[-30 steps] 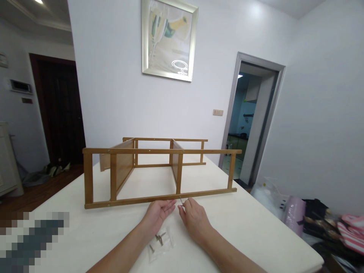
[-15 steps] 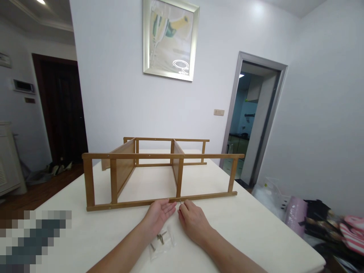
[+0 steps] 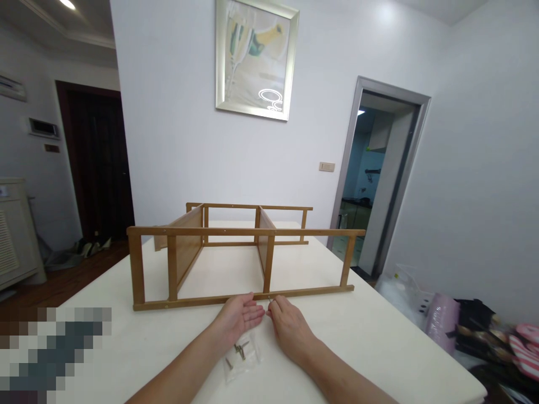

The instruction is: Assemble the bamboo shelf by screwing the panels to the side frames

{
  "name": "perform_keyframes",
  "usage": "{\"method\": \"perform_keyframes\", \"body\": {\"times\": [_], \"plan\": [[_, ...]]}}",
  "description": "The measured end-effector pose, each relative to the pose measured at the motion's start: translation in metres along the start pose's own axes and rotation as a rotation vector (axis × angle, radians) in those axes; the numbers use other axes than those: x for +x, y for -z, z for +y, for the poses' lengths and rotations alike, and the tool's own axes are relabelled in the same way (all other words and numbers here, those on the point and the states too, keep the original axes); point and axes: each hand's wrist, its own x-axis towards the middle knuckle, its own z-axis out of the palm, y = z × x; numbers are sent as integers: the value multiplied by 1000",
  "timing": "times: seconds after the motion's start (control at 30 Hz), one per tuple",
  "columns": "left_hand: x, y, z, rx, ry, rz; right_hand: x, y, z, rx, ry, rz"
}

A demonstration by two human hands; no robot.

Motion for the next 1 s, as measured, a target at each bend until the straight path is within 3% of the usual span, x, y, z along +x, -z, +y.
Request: {"method": "perform_keyframes", "body": {"times": [0.13,0.3,0.37,0.57,0.73,0.87,1.0], "plan": [[-1,-1,2,470,-264,126,1,2,-1,7,-7,-31],[2,12,6,1158,-804,308,2,6,-2,14,-37,-100],[3,17,6,1350,-917,317,3,7,-3,26,-53,-132],[7,23,4,1483,-894,262,5,12,-3,54,-116,-216],[11,23,6,1381,-844,242,2,15,-2,76,-80,-211],[14,23,8,1200,-849,182,-2,18,-3,114,16,-113],[12,23,9,1162,-818,182,-3,22,-6,227,-7,58]]}}
